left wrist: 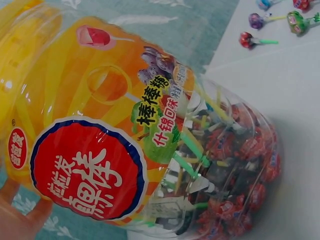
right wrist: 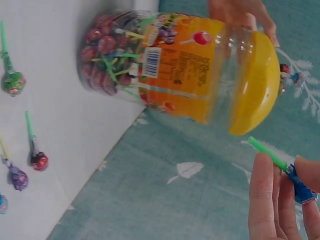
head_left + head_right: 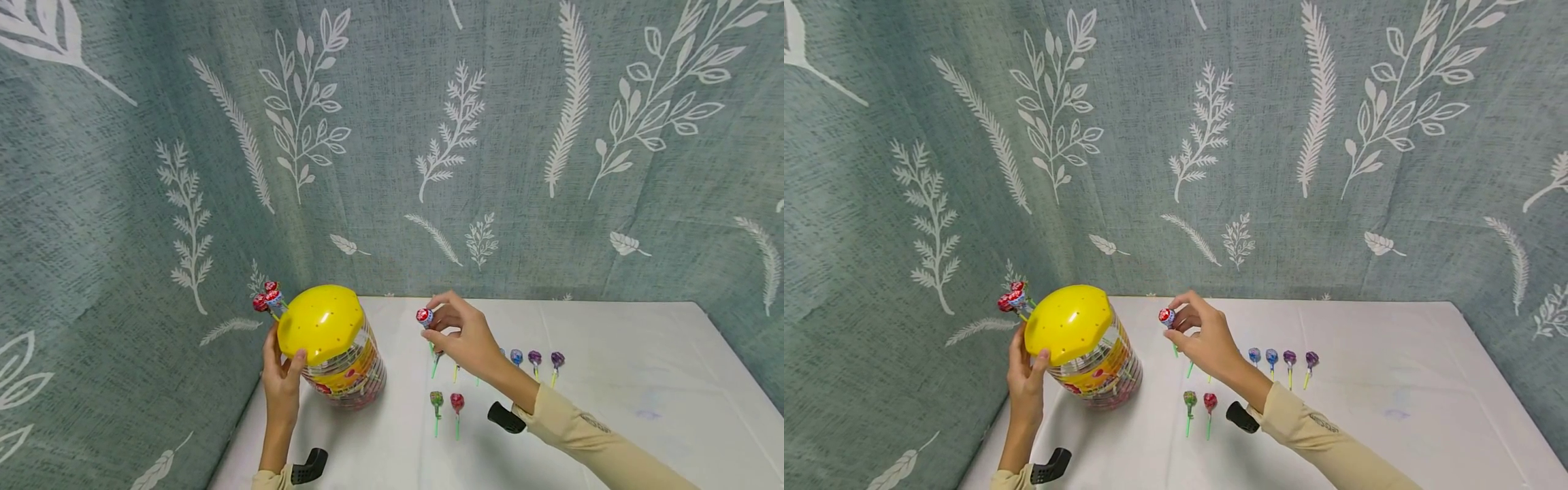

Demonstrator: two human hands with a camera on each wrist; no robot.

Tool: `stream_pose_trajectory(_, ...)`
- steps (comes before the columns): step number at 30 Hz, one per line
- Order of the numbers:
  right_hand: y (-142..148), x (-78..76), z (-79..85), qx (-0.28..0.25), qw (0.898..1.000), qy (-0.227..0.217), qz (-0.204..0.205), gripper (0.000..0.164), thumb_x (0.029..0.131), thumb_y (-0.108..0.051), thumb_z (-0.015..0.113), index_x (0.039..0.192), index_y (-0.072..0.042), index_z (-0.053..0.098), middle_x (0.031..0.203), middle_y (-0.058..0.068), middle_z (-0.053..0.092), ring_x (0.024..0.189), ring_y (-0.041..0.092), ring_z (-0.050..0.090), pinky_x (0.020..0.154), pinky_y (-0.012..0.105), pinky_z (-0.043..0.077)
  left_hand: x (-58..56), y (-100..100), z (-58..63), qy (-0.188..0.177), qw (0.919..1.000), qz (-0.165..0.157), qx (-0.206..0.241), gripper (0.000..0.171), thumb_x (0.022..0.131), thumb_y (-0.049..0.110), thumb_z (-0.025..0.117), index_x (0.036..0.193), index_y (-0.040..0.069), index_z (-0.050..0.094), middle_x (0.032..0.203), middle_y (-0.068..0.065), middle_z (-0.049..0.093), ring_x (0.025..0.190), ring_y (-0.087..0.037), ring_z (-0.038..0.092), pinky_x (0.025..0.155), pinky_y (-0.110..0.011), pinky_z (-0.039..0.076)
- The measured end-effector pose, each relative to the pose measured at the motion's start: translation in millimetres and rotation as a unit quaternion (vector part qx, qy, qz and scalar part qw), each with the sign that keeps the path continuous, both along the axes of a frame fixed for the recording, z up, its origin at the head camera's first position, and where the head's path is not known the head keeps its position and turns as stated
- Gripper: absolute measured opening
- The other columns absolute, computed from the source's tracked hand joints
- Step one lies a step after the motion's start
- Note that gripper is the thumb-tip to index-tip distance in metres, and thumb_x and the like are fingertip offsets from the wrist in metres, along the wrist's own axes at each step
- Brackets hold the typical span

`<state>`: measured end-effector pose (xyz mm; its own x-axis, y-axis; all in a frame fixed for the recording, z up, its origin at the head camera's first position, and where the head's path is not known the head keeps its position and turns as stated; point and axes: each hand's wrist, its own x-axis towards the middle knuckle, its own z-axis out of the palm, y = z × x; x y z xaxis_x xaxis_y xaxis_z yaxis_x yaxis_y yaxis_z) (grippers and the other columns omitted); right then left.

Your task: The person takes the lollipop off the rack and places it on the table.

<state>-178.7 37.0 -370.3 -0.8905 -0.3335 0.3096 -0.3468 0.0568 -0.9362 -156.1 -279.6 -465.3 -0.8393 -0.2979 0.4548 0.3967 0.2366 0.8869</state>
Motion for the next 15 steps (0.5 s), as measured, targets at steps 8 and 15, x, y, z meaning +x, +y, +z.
stream_pose_trajectory(8,11,9.5,-6.2,0.004,1.0,-0.009,-0.013,0.032,0.083,0.007,0.065,0.112,0.001,0.052,0.091,0.022,0.06,0.078,0.036,0.062,0.062,0.041,0.055,-0.7,0,-0.7,-0.009,1.0,0.004,0.001,0.066,0.09,0.011,0.054,0.149,0.023,0.027,0.151,0.004,0.029,0.133,-0.016,0.032,0.097,-0.016,0.034)
stream_pose_trajectory(15,19,12.7,-16.9,0.002,1.0,0.002,-0.026,0.031,0.08,0.01,0.066,0.108,0.003,0.053,0.086,0.021,0.06,0.071,0.034,0.062,0.058,0.043,0.054,-1.7,-1,0.2,-0.004,1.0,0.005,-0.002,0.066,0.09,0.01,0.054,0.149,0.022,0.027,0.151,0.003,0.029,0.132,-0.016,0.033,0.098,-0.017,0.034)
